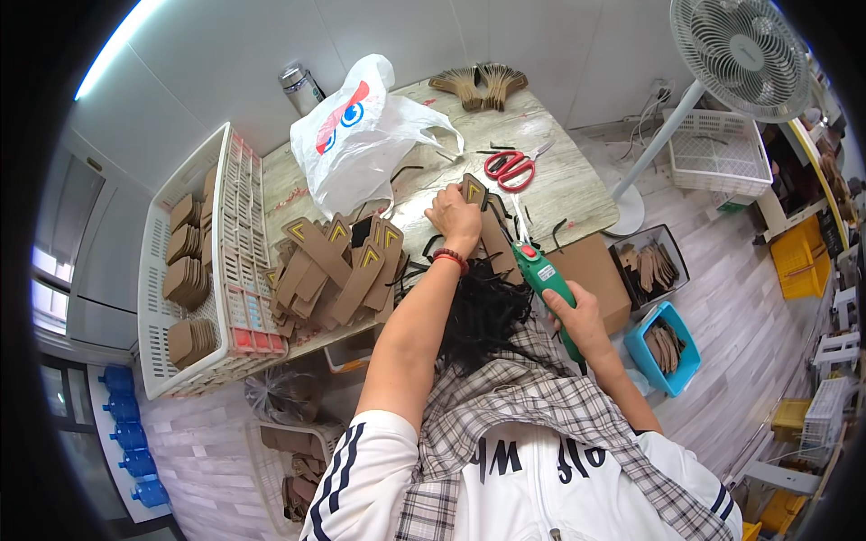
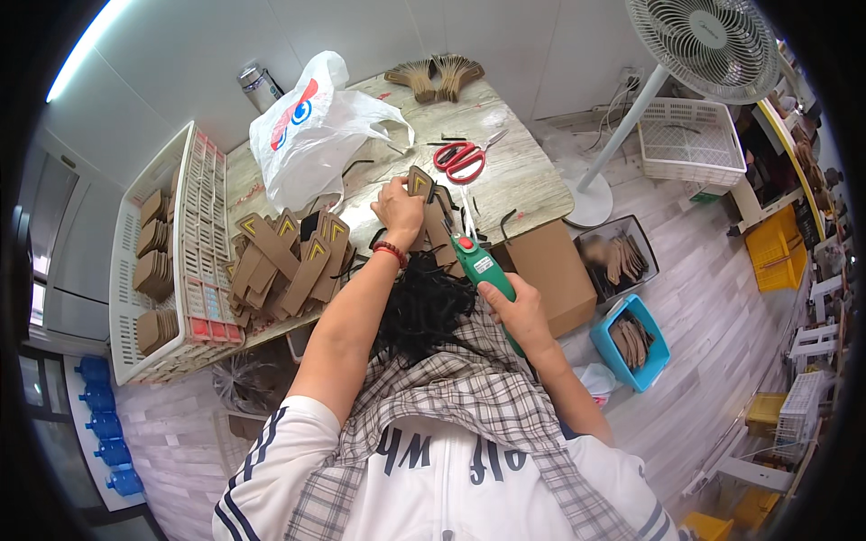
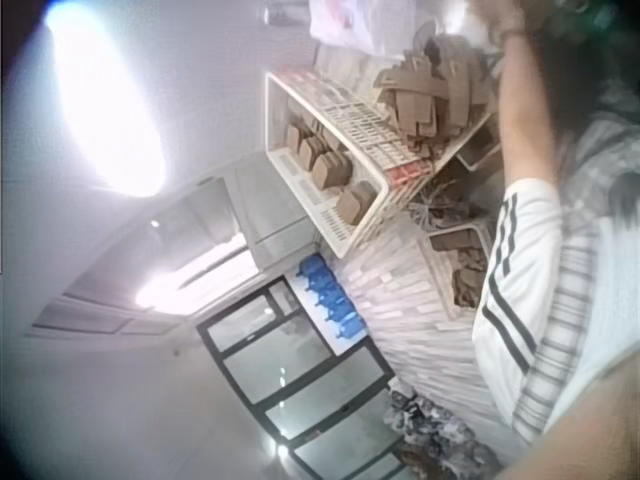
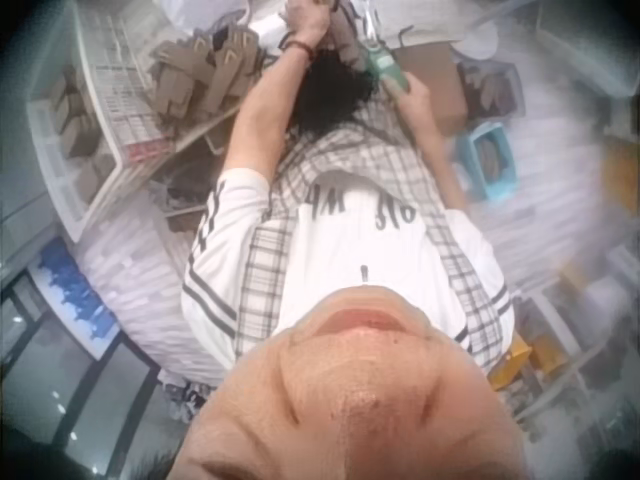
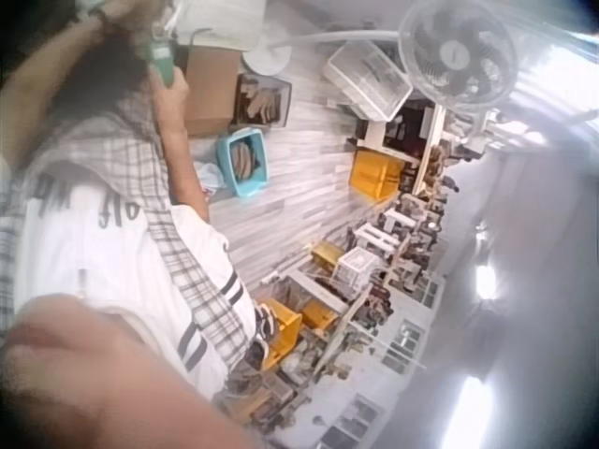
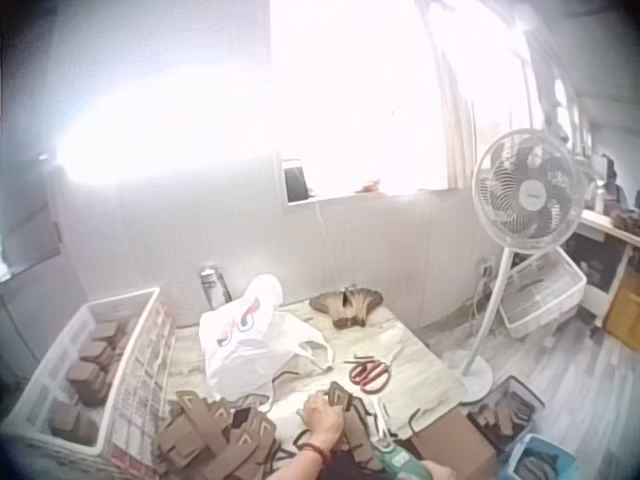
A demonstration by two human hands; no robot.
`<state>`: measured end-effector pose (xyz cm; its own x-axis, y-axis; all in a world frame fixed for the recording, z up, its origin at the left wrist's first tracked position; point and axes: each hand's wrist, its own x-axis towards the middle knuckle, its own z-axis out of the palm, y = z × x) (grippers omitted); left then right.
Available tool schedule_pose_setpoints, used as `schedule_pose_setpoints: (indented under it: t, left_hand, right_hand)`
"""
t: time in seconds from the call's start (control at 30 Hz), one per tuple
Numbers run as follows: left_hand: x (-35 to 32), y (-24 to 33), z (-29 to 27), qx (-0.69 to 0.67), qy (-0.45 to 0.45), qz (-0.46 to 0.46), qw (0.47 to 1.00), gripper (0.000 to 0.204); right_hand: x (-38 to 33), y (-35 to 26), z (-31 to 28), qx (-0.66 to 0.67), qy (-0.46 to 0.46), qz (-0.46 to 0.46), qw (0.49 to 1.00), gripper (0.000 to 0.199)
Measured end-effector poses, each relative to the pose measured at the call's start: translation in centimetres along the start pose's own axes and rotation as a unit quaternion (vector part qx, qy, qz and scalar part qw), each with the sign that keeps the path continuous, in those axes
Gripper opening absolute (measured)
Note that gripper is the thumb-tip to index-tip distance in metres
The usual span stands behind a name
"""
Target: The person uses a green rotary tool to trim the edges of small cardboard pieces marked with yellow arrows. After trimming, the person stacks the pieces and places them into a white plastic bag, then transfers the bag contents into a black tray.
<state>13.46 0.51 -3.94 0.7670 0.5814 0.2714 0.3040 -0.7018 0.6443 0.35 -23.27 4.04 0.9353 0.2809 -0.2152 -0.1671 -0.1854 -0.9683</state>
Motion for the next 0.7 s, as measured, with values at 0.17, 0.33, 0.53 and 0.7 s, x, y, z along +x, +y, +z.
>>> schedule_pose_setpoints:
  t: [0.17,0.33,0.53,0.7]
  left_hand:
    - [0.7,-0.8,-0.4,-0.229,-0.023,-0.032,0.973,0.014]
    - [-1.4,2.5,-6.6,-0.584,-0.007,-0.096,0.806,0.009]
    - [-4.8,3.7,-10.8,-0.676,-0.011,-0.152,0.721,0.007]
    - [-6.3,4.0,-10.7,-0.690,-0.007,-0.183,0.700,0.007]
  right_hand:
    - [0.2,0.3,0.3,0.003,-0.002,-0.011,1.000,0.030]
    - [0.1,-1.1,0.9,0.014,0.022,-0.046,0.999,0.029]
    - [-0.2,-2.2,1.7,-0.013,0.007,-0.087,0.996,0.031]
    - [-1.0,-2.5,1.7,-0.011,-0.007,-0.083,0.996,0.031]
